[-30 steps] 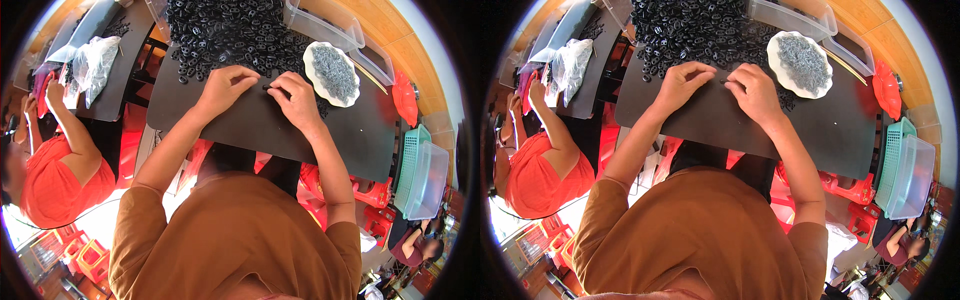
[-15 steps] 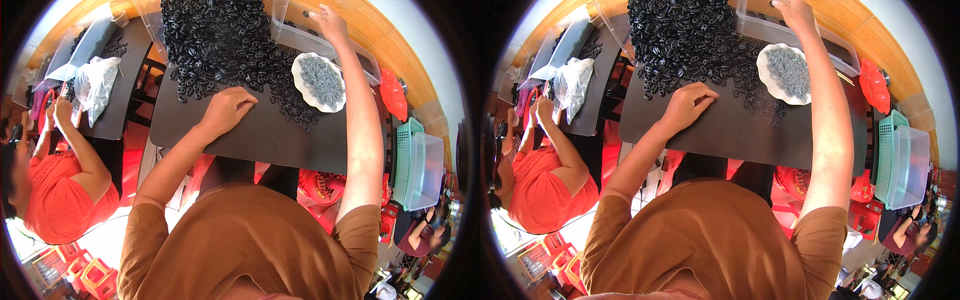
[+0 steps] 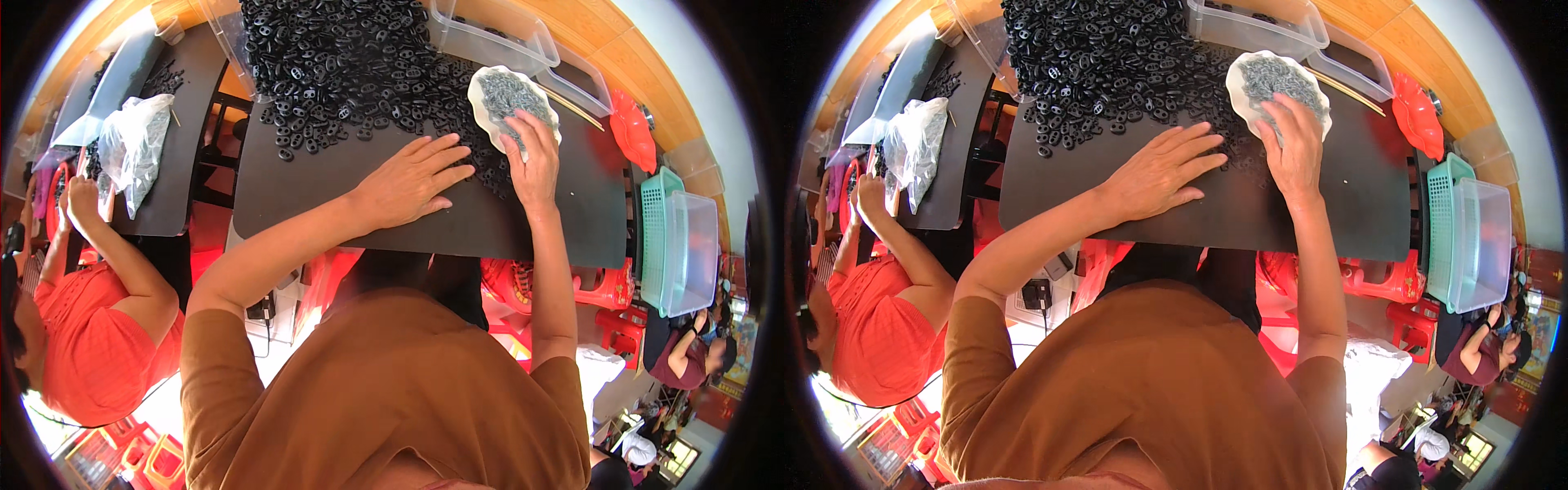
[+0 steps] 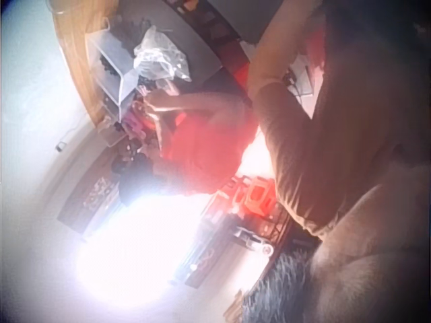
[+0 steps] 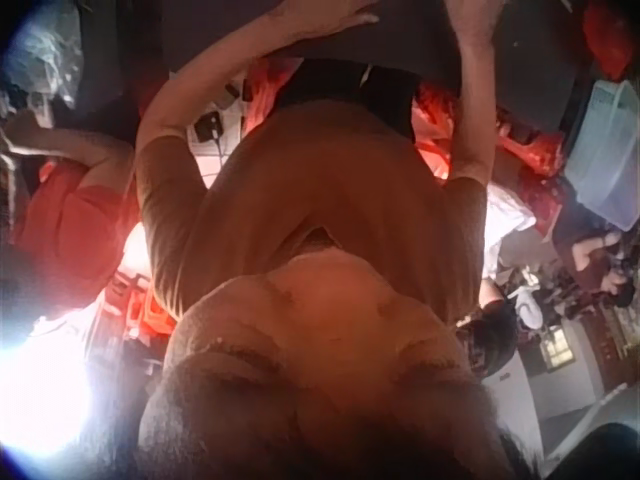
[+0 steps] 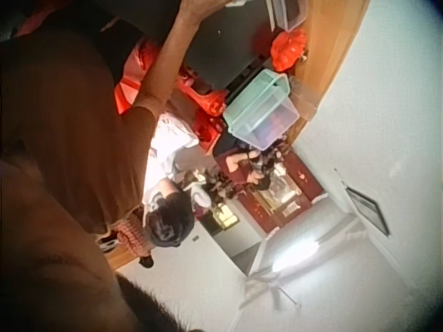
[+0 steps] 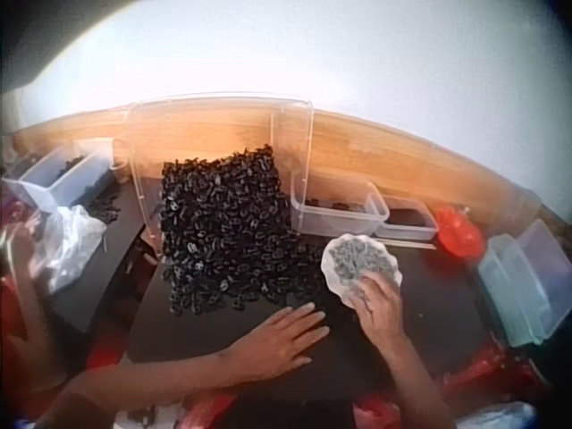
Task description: The person sits at a table and repeatedly picks up small black plastic rings and metal pins to assemble them by hand. They insert the pins into the rings and place the finished units into a white bowl. The task involves repetitive manual assembly of small hardware components.
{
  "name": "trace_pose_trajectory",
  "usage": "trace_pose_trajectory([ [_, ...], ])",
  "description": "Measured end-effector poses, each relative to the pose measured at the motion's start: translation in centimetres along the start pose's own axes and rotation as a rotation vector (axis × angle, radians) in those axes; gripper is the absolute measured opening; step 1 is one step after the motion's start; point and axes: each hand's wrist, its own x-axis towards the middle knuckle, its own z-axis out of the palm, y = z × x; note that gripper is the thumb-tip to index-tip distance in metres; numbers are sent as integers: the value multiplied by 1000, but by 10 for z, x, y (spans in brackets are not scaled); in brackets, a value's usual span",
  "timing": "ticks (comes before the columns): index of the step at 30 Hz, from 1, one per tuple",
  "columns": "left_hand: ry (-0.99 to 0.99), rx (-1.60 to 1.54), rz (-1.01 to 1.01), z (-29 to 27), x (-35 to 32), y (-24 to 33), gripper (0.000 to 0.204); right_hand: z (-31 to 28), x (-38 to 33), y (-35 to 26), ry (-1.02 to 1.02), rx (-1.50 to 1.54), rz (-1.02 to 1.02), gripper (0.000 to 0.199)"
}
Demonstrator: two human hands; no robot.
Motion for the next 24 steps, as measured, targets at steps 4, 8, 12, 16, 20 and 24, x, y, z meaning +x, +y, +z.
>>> trace_pose_trajectory([
  [4,-40,0,150,23,23,7,52,0,-13,13,166,-136,49,20],
  [8,-63,-28,253,53,50,25,45,-1,-21,53,279,-234,206,20],
  [12,-77,32,222,67,76,36,44,1,-25,68,218,-202,300,20],
  [16,-72,69,140,74,82,33,46,1,-24,65,132,-151,333,20],
  [20,-18,77,146,73,74,24,44,3,-28,72,136,-92,342,21],
  [24,-24,113,155,54,60,8,40,2,-29,72,131,-62,352,21],
])
